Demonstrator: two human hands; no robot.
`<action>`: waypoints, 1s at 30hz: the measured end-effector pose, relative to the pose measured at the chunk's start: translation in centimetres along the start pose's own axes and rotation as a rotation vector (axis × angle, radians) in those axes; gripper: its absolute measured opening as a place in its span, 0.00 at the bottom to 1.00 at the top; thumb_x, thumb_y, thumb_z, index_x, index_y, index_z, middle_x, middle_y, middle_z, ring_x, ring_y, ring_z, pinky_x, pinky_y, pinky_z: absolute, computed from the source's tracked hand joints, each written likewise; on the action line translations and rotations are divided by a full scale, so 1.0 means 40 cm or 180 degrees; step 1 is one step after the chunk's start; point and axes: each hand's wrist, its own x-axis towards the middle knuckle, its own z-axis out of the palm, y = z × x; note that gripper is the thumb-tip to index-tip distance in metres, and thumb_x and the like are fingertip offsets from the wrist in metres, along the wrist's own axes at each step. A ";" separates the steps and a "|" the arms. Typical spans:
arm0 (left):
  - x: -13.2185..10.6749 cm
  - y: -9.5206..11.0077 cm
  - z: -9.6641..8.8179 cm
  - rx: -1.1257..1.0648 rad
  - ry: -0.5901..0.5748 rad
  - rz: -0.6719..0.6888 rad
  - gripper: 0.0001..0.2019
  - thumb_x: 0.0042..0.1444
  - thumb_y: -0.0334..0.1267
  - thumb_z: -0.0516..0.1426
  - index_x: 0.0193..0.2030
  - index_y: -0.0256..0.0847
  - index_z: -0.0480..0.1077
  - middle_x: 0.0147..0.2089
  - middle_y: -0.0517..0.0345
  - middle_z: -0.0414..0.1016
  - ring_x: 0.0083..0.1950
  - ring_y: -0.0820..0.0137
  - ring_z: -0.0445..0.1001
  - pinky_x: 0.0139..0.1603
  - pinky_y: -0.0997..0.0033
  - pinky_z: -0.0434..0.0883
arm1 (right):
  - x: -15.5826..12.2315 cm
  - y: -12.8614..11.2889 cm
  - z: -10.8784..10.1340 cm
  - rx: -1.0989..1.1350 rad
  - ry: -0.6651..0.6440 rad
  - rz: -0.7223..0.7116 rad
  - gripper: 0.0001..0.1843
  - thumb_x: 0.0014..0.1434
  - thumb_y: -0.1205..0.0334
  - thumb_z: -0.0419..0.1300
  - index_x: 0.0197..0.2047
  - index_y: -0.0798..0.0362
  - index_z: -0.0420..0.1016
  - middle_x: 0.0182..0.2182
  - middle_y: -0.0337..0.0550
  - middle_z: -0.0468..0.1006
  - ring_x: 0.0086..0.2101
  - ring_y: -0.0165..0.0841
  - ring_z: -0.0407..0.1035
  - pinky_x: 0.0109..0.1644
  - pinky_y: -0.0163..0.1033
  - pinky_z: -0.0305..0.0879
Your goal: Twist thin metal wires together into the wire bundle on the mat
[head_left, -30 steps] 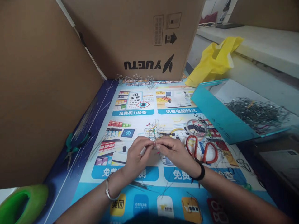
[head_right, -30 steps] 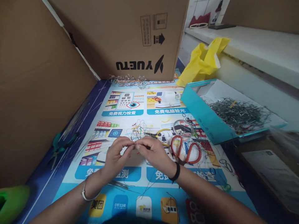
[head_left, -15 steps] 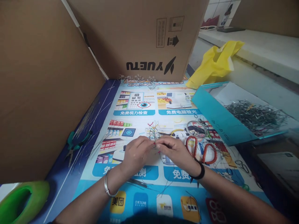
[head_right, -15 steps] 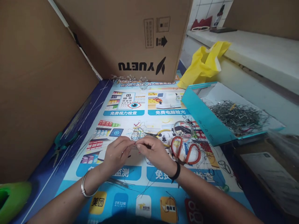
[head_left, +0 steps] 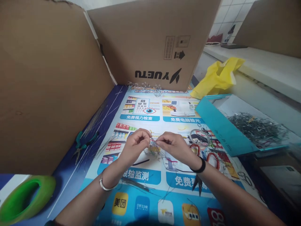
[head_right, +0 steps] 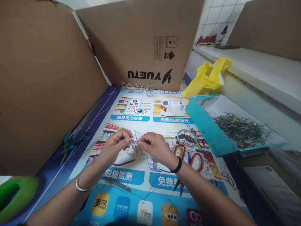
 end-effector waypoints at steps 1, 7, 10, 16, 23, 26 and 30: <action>0.001 -0.004 0.001 -0.0338 -0.0067 -0.0125 0.07 0.56 0.33 0.54 0.28 0.37 0.65 0.37 0.57 0.69 0.27 0.79 0.62 0.28 0.75 0.60 | 0.005 -0.001 0.000 -0.0028 -0.0033 -0.0006 0.07 0.56 0.67 0.58 0.28 0.53 0.75 0.26 0.38 0.75 0.29 0.28 0.68 0.33 0.32 0.62; 0.012 -0.024 0.006 -0.1063 -0.0336 -0.0492 0.10 0.59 0.40 0.55 0.32 0.36 0.67 0.30 0.59 0.71 0.20 0.81 0.61 0.24 0.76 0.58 | 0.032 -0.011 -0.017 -0.0298 -0.0375 -0.0197 0.11 0.58 0.69 0.55 0.27 0.53 0.74 0.25 0.37 0.73 0.28 0.27 0.67 0.32 0.32 0.60; 0.015 -0.031 0.004 -0.0982 -0.0145 -0.0568 0.11 0.55 0.42 0.58 0.32 0.35 0.69 0.21 0.65 0.64 0.20 0.80 0.60 0.23 0.77 0.56 | 0.038 -0.016 -0.020 -0.0307 -0.0210 -0.0212 0.08 0.56 0.70 0.57 0.29 0.52 0.75 0.27 0.37 0.75 0.30 0.28 0.69 0.35 0.33 0.61; 0.014 -0.038 0.006 -0.0899 0.0078 -0.0686 0.09 0.50 0.41 0.61 0.32 0.35 0.72 0.24 0.64 0.66 0.21 0.81 0.59 0.22 0.78 0.56 | 0.032 -0.019 -0.017 -0.0385 -0.0074 -0.0209 0.06 0.54 0.67 0.61 0.26 0.53 0.72 0.24 0.37 0.73 0.27 0.27 0.67 0.31 0.32 0.61; 0.012 -0.022 0.000 -0.0550 -0.0038 -0.0782 0.07 0.49 0.38 0.61 0.32 0.36 0.73 0.24 0.64 0.68 0.22 0.81 0.60 0.23 0.79 0.59 | 0.024 -0.040 -0.036 -0.0635 -0.0196 -0.0778 0.06 0.58 0.70 0.57 0.32 0.52 0.73 0.28 0.39 0.74 0.31 0.28 0.68 0.34 0.33 0.63; 0.010 -0.013 -0.006 -0.0333 -0.0233 -0.0841 0.07 0.49 0.38 0.60 0.32 0.36 0.73 0.25 0.63 0.69 0.23 0.80 0.62 0.25 0.78 0.61 | 0.018 -0.047 -0.032 -0.0901 0.0034 -0.1078 0.06 0.59 0.69 0.56 0.31 0.53 0.72 0.28 0.41 0.74 0.31 0.30 0.68 0.35 0.34 0.62; 0.005 0.000 -0.013 0.0064 -0.0397 -0.0740 0.05 0.49 0.36 0.60 0.31 0.36 0.73 0.24 0.64 0.68 0.25 0.78 0.64 0.27 0.78 0.62 | 0.014 -0.054 -0.029 -0.1015 -0.0025 -0.1195 0.07 0.60 0.69 0.55 0.31 0.54 0.71 0.28 0.42 0.74 0.31 0.30 0.67 0.35 0.35 0.62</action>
